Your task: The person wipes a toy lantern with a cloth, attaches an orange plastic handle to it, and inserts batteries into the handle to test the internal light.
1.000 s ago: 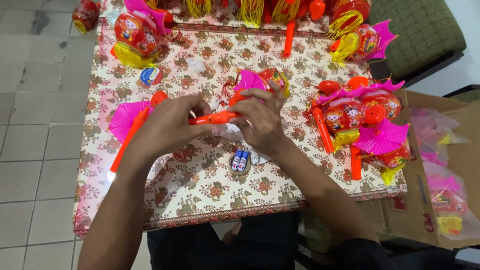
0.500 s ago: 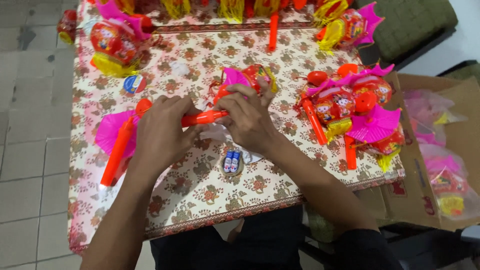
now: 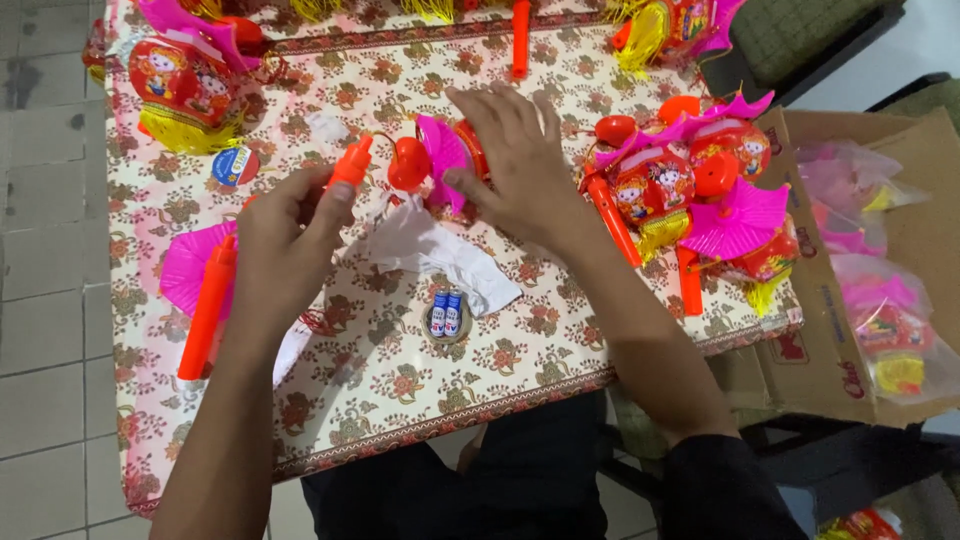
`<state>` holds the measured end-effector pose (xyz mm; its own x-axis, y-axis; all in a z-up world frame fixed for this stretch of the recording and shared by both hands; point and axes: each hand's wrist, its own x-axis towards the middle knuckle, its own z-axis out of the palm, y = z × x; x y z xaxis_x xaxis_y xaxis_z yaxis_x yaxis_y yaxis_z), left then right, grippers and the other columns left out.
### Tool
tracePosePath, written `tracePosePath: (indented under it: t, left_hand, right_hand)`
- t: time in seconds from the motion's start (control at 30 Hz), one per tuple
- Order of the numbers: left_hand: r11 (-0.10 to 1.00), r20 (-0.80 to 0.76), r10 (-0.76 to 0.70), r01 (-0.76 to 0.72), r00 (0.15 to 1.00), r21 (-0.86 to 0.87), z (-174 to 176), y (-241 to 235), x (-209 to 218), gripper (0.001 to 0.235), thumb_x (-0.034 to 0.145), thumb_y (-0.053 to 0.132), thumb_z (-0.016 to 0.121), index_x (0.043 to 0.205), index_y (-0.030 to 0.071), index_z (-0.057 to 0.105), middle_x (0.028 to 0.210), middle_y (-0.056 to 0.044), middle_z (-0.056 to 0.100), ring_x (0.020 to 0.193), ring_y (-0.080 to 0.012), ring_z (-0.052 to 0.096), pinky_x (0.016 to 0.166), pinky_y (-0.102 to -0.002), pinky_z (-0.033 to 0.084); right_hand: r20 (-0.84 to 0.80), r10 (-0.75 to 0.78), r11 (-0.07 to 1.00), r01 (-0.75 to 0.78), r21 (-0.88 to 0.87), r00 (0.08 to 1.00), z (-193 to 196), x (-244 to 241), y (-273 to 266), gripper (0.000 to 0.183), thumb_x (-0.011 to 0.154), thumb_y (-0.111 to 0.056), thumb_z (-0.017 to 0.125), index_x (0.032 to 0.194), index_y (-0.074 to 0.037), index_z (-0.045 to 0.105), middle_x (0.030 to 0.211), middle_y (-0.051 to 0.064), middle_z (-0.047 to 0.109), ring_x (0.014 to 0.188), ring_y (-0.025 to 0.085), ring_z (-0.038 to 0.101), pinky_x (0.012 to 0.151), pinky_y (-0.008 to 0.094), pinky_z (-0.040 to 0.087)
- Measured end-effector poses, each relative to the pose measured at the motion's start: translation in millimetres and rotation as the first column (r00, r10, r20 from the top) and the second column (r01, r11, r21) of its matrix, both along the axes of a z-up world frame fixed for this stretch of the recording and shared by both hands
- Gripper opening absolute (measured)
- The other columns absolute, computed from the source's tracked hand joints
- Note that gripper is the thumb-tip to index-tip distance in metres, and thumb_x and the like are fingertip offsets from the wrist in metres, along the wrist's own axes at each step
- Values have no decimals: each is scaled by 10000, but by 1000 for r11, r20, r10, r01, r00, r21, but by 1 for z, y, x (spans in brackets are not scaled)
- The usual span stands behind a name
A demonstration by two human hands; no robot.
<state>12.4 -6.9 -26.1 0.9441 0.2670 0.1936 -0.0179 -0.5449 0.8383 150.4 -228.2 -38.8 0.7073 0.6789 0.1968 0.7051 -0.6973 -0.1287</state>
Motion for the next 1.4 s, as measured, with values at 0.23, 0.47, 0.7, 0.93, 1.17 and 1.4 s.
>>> tracePosePath:
  t: [0.23, 0.47, 0.7, 0.93, 1.17, 1.4]
  left_hand:
    - [999, 5, 18, -18, 1000, -34, 3, -2, 0, 250, 1096, 212, 502, 994, 66, 679, 734, 10, 662, 490, -95, 553, 481, -285, 403]
    - [964, -34, 62, -69, 998, -258, 0, -5, 4, 194, 1046, 145, 533, 1068, 35, 692, 723, -32, 620, 486, -114, 533, 440, -262, 469]
    - [858, -41, 79, -89, 996, -507, -11, -1, 8, 191, 1070, 280, 464, 1075, 118, 567, 791, -2, 550, 682, -111, 549, 590, -289, 564]
    - [814, 98, -60, 105, 993, -572, -31, -8, 13, 317, 1116, 288, 420, 1176, -16, 487, 945, -106, 540, 907, -204, 625, 743, -384, 635]
    - [766, 98, 41, 32, 994, -642, -24, -8, 13, 413, 1097, 282, 389, 1291, -34, 571, 808, -114, 596, 614, -146, 595, 466, -284, 548]
    - [724, 53, 0, 36, 999, -688, -51, -7, 20, 338, 1089, 311, 418, 1079, 14, 580, 742, -98, 569, 597, -196, 600, 429, -294, 494]
  right_hand:
    - [-132, 132, 985, -145, -93, 982, 6, 13, -6, 1252, 766, -759, 786, 1628, -150, 112, 1660, 200, 205, 1515, 377, 219, 1227, 564, 193]
    - [86, 79, 997, -79, 1, 993, -19, 23, -9, 938, 832, -578, 816, 1521, -85, 413, 1452, 202, 495, 1307, 368, 478, 1049, 570, 416]
    - [-331, 31, 855, 147, 498, 943, -8, 3, 1, 807, 815, -564, 756, 1336, 25, 574, 1069, 155, 657, 893, 264, 722, 767, 331, 676]
    - [-539, 485, 560, 229, 796, 689, -88, 28, -1, 609, 892, -468, 791, 1308, -59, 622, 1083, 95, 673, 1008, 180, 646, 878, 345, 570]
    - [-510, 466, 570, 196, 798, 723, -29, -5, 6, 614, 906, -476, 773, 1321, -62, 588, 1124, 117, 667, 1077, 180, 631, 951, 370, 537]
    - [-634, 435, 518, 399, 757, 639, -43, -5, 12, 542, 913, -585, 671, 1091, -73, 675, 942, 43, 687, 856, 127, 679, 765, 270, 586]
